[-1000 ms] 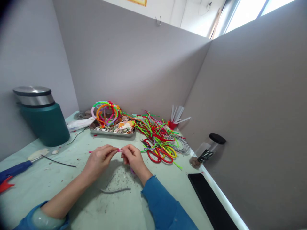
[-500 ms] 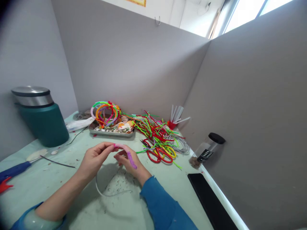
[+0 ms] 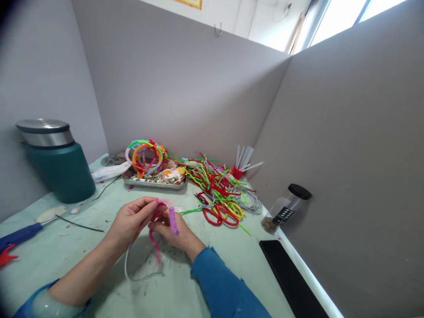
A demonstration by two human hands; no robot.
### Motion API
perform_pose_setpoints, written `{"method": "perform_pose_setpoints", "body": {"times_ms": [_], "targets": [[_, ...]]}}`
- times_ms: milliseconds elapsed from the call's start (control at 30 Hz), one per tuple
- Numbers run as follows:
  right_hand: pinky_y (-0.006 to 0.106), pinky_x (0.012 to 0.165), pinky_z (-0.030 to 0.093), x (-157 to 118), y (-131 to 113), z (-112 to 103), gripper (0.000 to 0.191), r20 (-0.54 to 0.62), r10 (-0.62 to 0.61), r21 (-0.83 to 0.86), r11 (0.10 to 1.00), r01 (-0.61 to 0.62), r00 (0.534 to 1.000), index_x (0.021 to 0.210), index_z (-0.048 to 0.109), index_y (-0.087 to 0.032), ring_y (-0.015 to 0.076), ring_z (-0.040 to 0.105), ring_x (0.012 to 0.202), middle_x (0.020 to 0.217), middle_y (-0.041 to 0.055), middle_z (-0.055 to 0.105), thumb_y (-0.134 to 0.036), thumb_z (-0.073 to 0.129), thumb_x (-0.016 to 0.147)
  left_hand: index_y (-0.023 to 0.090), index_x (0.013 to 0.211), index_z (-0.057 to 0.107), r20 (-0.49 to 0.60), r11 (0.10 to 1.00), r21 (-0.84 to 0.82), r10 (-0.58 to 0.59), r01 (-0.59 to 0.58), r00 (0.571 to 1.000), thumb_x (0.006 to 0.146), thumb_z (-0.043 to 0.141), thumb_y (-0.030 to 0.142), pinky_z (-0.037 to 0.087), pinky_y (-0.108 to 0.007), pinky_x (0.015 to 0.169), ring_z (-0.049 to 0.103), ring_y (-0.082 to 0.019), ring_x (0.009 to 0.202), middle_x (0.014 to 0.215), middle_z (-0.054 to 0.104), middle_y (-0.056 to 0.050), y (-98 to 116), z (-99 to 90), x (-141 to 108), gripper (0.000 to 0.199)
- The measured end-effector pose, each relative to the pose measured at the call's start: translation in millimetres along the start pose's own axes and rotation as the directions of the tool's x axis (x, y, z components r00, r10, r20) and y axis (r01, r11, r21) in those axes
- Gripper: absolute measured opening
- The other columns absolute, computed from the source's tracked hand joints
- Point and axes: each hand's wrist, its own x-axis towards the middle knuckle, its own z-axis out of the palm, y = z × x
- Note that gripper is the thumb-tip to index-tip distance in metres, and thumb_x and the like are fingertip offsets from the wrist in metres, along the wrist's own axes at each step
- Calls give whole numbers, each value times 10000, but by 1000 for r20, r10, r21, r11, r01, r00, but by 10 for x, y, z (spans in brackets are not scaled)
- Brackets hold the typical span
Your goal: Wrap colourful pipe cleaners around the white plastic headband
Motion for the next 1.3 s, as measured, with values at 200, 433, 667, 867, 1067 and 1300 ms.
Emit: {"method": "perform_pose_setpoints", "body": {"times_ms": [200, 433, 667, 867, 1067, 1300], "targets": [[194, 491, 381, -15, -59, 25, 202, -86, 52, -49, 997, -56, 995, 746, 593, -150, 81, 491, 515, 607, -11, 557, -321, 505, 807, 133, 845, 617, -45, 1000, -8, -1, 1, 999, 677, 651, 369, 398, -169, 466, 557, -100, 563, 681, 654, -30, -3, -24, 26, 292], [168, 385, 316, -21, 17, -11, 240, -167, 94, 14, 996, -93, 981, 960, 536, -168, 51, 395, 380, 546, -53, 534, -310, 558, 768, 131, 842, 611, -213, 995, 85, -24, 43, 977, 647, 647, 426, 381, -177, 398, 423, -57, 420, 529, 490, 60, -145, -195, 180, 356], [171, 357, 272, -49, -20, 16, 187, -63, 121, 61, 991, -117, 991, 897, 601, -163, 44, 365, 348, 480, -56, 505, -286, 558, 762, 118, 796, 626, -213, 958, 256, -74, 129, 974, 612, 633, 468, 292, -174, 321, 351, -47, 346, 501, 480, 54, -261, -253, 206, 396], [181, 359, 259, -51, -57, -29, 237, -66, 127, 229, 967, -109, 990, 921, 629, -164, 43, 359, 354, 492, -51, 503, -324, 590, 751, 131, 764, 609, -158, 959, 234, -125, 160, 979, 613, 621, 484, 260, -168, 309, 296, -49, 325, 405, 354, 92, -242, -215, 197, 384], [179, 403, 268, -83, -86, -52, 266, -90, 157, 373, 921, -113, 983, 969, 617, -177, 40, 370, 403, 543, -49, 489, -337, 576, 762, 150, 783, 596, -94, 956, 254, -128, 148, 987, 644, 596, 470, 268, -176, 315, 317, -44, 319, 498, 429, 79, -245, -206, 187, 349], [176, 387, 280, -37, -56, -32, 318, -42, 213, 453, 875, -171, 976, 971, 584, -184, 50, 381, 375, 498, -60, 498, -377, 610, 720, 189, 871, 691, -71, 782, 617, 164, -86, 984, 694, 551, 373, 437, -241, 615, 598, -171, 656, 739, 691, -34, -285, -229, 179, 291]]}}
